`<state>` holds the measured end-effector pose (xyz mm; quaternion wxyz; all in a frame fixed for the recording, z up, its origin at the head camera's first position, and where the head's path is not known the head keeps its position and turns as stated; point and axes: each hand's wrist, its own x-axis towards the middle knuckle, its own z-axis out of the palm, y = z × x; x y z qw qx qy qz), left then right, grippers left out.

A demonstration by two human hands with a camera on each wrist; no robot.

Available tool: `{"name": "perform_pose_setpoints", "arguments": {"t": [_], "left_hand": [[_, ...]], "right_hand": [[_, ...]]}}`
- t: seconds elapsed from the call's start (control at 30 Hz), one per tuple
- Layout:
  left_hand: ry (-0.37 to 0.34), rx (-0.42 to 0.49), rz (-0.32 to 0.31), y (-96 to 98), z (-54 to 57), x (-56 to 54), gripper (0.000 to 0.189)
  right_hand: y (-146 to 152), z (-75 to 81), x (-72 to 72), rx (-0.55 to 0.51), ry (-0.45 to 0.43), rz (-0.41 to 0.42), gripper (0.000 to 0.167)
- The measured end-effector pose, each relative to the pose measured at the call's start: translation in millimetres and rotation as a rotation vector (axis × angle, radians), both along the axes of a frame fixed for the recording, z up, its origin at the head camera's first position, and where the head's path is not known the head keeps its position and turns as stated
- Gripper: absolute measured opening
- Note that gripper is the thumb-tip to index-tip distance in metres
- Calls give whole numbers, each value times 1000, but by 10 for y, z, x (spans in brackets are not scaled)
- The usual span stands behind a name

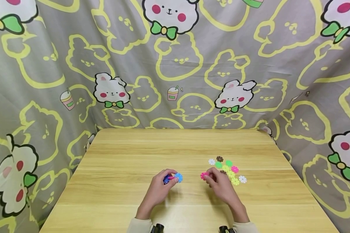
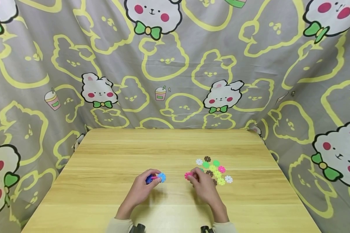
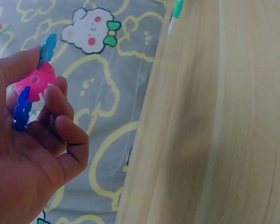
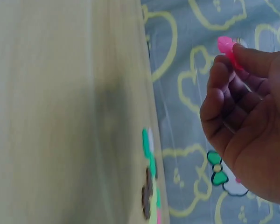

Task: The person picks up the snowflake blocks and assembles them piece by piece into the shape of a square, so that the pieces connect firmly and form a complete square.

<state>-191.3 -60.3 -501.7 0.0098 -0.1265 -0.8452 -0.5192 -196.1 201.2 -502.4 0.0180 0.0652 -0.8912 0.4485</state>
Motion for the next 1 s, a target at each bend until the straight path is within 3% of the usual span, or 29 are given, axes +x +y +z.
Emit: {"name": "perform_pose_setpoints", "arguments": {"t": [0.53, 1.0], "left_hand": [[7, -3, -13, 26, 49, -4, 32], [15, 19, -20, 44, 41, -15, 28]], "right_hand": [[-349, 182, -18, -35, 144, 171, 3], [-437, 180, -10, 30, 226, 222, 14]]}}
